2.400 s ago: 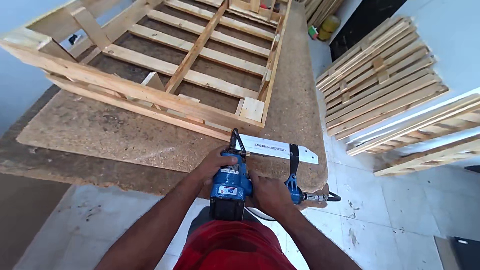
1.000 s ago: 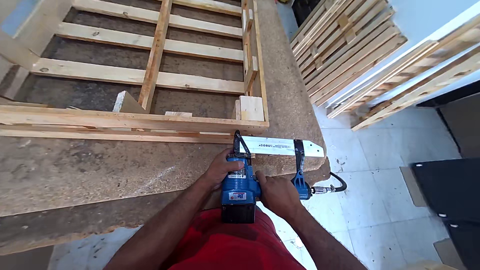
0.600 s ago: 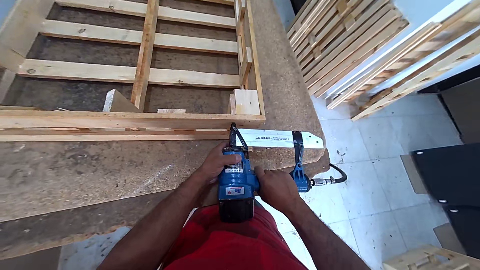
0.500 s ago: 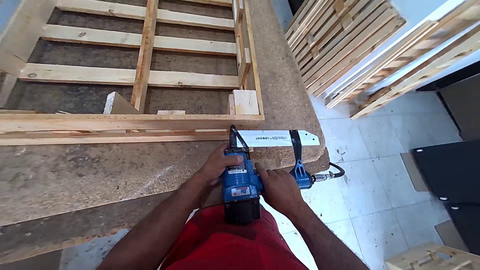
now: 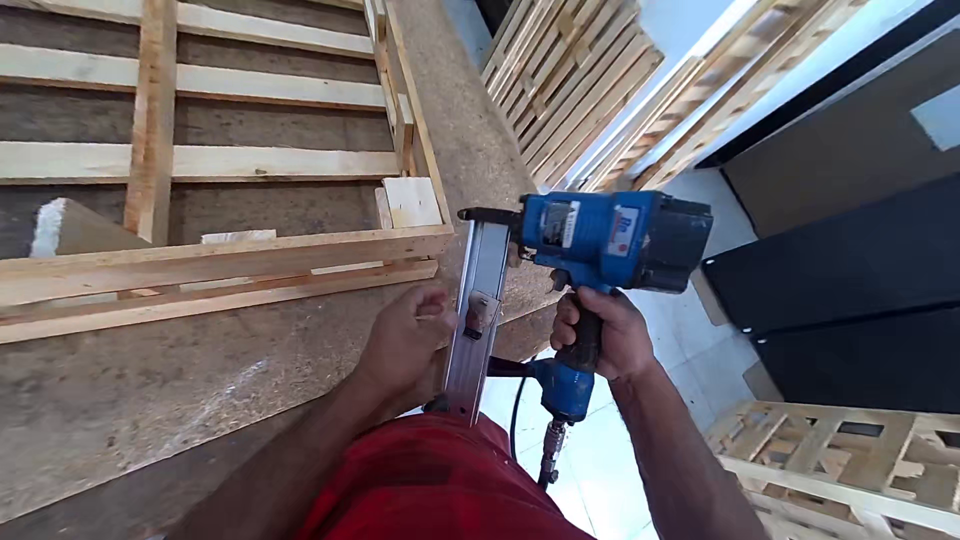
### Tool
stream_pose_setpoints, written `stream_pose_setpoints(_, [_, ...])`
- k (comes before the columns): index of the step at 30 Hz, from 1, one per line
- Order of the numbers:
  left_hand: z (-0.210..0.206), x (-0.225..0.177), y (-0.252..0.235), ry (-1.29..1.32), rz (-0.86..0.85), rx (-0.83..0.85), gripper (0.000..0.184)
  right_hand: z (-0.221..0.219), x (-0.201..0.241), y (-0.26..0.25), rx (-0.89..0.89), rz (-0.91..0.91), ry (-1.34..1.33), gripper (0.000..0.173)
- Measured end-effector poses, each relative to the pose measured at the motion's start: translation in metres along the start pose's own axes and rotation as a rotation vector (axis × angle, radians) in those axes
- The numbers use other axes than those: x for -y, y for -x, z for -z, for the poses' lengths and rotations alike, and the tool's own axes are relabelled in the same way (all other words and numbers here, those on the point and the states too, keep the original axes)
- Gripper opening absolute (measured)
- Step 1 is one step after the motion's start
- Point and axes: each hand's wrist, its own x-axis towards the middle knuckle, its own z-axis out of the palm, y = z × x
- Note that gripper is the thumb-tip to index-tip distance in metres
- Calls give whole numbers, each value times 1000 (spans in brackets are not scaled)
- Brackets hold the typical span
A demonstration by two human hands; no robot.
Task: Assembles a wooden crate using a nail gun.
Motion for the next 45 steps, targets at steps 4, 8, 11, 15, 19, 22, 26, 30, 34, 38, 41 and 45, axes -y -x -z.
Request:
stream_pose_setpoints(4, [-33, 5, 7, -505, -375, 30, 37, 13, 1, 5, 18, 34, -86, 34])
stream_pose_setpoints(8, [-55, 37, 2, -694, -648, -71, 31, 5, -7, 13, -21, 79, -52, 34])
stream_pose_setpoints(11, [-53, 35, -3, -668, -715, -143, 25, 4, -6, 16, -31, 71, -27, 33])
stream_pose_setpoints(15, [-46, 43, -2, -688, -827, -143, 28, -2, -12, 13, -41, 73, -35, 35])
stream_pose_setpoints(19, [-44, 51, 1, -739, -733, -191, 32, -11, -20, 12, 1, 58, -26, 32])
stream_pose_setpoints(22, [-36, 54, -6, -759, -643, -172, 36, -21, -22, 10, 24, 35, 42, 26])
stream_pose_setpoints(26, [-17, 47, -3, -509, -298, 61, 47, -25, -23, 16, 42, 50, 272, 17])
stream_pose_setpoints(30, [16, 43, 6, 460, 366, 272, 71, -30, -33, 32, 40, 92, 917, 20])
stream_pose_setpoints(34, [44, 22, 15, 819, 406, 454, 101, -54, -45, 26, 254, 458, 1649, 38])
stream_pose_setpoints(38, [18, 21, 8, 808, 462, 166, 42, -57, -80, 7, 361, 576, 2031, 50])
stream_pose_setpoints(41, [12, 36, 2, 831, 350, 72, 52, -56, -88, -9, 348, 454, 2093, 57])
stream_pose_setpoints(45, [14, 35, 0, 788, 254, 11, 67, -54, -94, -20, 342, 441, 2099, 51])
